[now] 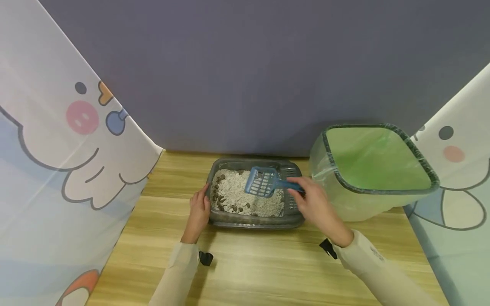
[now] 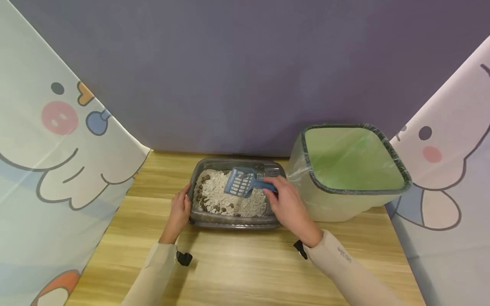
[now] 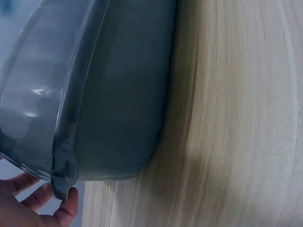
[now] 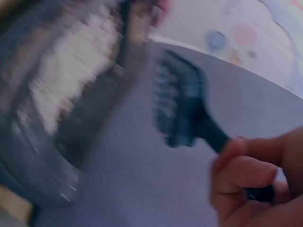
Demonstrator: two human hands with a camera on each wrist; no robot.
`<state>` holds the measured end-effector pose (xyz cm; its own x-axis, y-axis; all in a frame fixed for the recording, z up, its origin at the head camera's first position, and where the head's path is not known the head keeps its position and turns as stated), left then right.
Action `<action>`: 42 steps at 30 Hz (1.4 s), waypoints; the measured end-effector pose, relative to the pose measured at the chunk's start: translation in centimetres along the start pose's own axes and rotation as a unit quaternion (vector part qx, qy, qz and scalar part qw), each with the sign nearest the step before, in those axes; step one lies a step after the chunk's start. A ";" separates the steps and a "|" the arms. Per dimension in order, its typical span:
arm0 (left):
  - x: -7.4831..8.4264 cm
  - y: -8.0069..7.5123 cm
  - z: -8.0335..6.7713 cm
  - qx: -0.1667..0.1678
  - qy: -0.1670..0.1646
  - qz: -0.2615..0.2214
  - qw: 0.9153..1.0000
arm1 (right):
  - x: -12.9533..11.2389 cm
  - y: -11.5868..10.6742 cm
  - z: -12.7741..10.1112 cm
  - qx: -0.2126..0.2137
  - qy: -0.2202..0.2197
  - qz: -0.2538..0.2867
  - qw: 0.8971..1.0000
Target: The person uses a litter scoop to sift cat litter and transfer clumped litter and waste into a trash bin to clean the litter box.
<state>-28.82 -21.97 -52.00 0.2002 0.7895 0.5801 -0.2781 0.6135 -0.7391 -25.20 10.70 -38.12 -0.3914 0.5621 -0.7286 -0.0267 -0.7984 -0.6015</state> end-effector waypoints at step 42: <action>0.1 0.1 0.1 -0.010 -0.009 0.020 1.000 | 6.8 19.6 1.7 -0.239 0.088 0.023 0.967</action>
<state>-28.90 -21.85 -51.99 0.1727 0.8130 0.5560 -0.2666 0.5820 -0.7682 -29.91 -1.47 -54.30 -0.2176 0.5908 -0.7769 0.4321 -0.6554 -0.6194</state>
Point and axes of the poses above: each hand's wrist, its own z-axis towards the middle knuckle, its own y-axis out of the palm, x = y × z, the point moved 9 cm from there along z, towards the middle knuckle, and after that the axes turned 9 degrees about z, right-handed, at the moved point
